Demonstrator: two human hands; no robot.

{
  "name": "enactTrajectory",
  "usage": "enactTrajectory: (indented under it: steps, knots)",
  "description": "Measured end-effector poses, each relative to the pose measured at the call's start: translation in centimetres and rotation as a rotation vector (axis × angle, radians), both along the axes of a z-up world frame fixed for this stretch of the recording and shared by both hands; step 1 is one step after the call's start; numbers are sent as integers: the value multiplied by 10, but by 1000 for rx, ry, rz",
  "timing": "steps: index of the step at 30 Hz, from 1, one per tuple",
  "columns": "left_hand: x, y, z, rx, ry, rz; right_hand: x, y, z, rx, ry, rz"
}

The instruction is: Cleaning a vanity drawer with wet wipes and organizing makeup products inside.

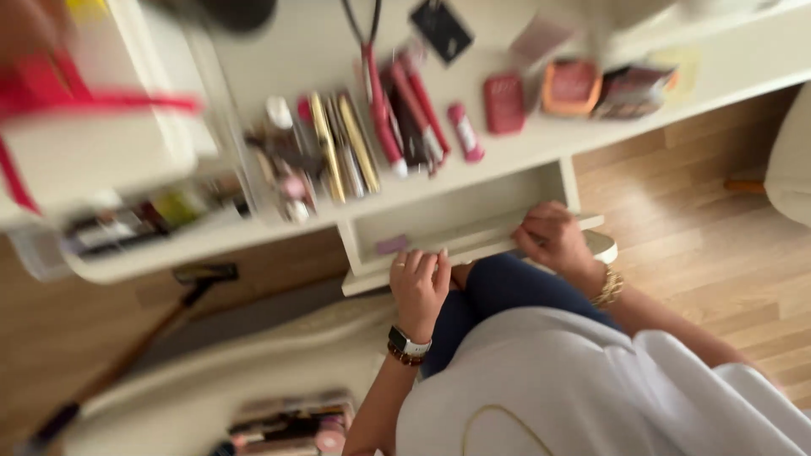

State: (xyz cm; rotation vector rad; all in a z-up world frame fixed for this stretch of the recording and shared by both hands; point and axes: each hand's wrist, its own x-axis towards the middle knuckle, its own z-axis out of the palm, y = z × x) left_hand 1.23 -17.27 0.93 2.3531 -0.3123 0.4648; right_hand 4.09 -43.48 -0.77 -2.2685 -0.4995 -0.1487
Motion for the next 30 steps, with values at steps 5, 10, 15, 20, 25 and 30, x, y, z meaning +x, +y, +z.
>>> enactTrajectory:
  steps: [5, 10, 15, 20, 25, 30]
  knots:
    - [-49, -5, -31, 0, -91, 97, -38, 4, -14, 19, -6, 69]
    - [-101, -7, -49, 9, -176, 130, -93, 9, -28, 0, 7, 31]
    - [-153, -10, -79, -26, -294, 137, -156, 12, -35, 18, -16, -55]
    - [-184, -11, -87, -17, -345, 197, -188, 9, -43, 34, -72, -24]
    - [-205, -17, -89, -30, -367, 256, -200, 15, -53, 26, -166, 23]
    - [-248, -18, -103, -123, -416, 312, -227, 56, -56, 233, -231, 180]
